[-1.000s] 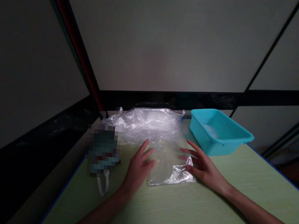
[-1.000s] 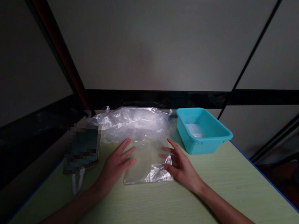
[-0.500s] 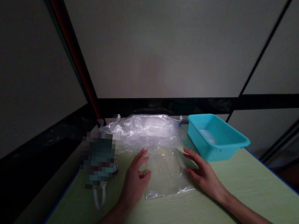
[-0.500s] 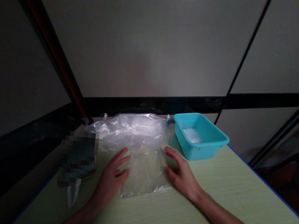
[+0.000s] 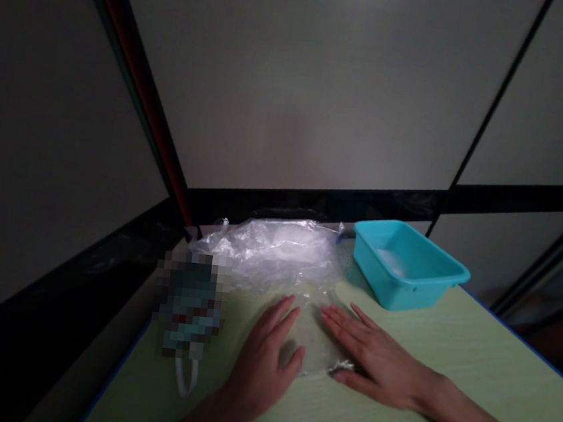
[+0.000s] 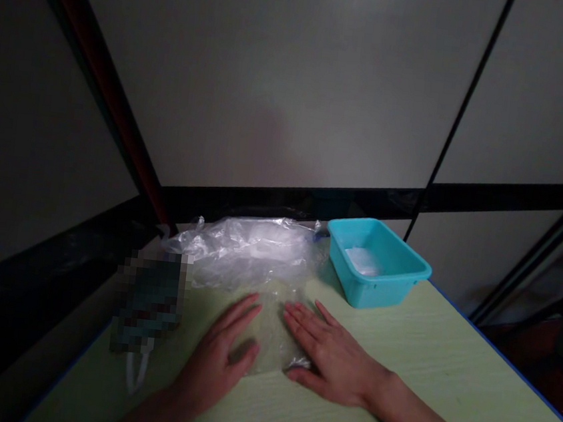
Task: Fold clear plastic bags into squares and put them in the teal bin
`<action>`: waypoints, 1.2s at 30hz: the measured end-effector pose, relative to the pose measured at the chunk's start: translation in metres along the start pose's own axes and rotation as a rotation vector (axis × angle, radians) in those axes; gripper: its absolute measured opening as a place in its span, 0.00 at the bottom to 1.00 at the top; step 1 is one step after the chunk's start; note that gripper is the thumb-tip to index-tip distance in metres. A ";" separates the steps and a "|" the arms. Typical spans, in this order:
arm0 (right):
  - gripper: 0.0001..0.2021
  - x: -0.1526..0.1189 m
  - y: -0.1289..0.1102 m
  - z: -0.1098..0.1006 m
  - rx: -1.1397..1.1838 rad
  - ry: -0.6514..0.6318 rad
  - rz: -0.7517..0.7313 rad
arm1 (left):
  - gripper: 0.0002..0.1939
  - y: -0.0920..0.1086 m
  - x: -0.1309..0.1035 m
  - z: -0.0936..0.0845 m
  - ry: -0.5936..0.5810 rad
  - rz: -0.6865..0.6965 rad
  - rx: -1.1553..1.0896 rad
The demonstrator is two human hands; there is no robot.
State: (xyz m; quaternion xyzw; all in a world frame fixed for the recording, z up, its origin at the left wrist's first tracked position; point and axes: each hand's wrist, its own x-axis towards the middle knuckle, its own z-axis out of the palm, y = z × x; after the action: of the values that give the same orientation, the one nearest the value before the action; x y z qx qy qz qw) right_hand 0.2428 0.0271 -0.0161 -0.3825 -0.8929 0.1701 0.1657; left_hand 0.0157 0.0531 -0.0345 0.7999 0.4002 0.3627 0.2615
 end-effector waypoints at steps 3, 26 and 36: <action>0.37 -0.004 0.001 -0.008 -0.023 -0.084 -0.027 | 0.26 0.005 -0.001 -0.002 -0.092 0.099 0.093; 0.41 -0.018 -0.008 -0.004 -0.055 -0.236 -0.100 | 0.42 0.018 -0.021 -0.013 -0.569 0.189 0.563; 0.38 -0.013 -0.015 -0.012 -0.076 -0.203 -0.137 | 0.41 0.023 -0.019 -0.016 -0.524 0.254 0.587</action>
State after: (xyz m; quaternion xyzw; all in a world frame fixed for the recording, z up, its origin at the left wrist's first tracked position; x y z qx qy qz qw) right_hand 0.2467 0.0093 -0.0013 -0.3071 -0.9350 0.1625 0.0710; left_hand 0.0052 0.0268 -0.0156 0.9488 0.3047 0.0466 0.0683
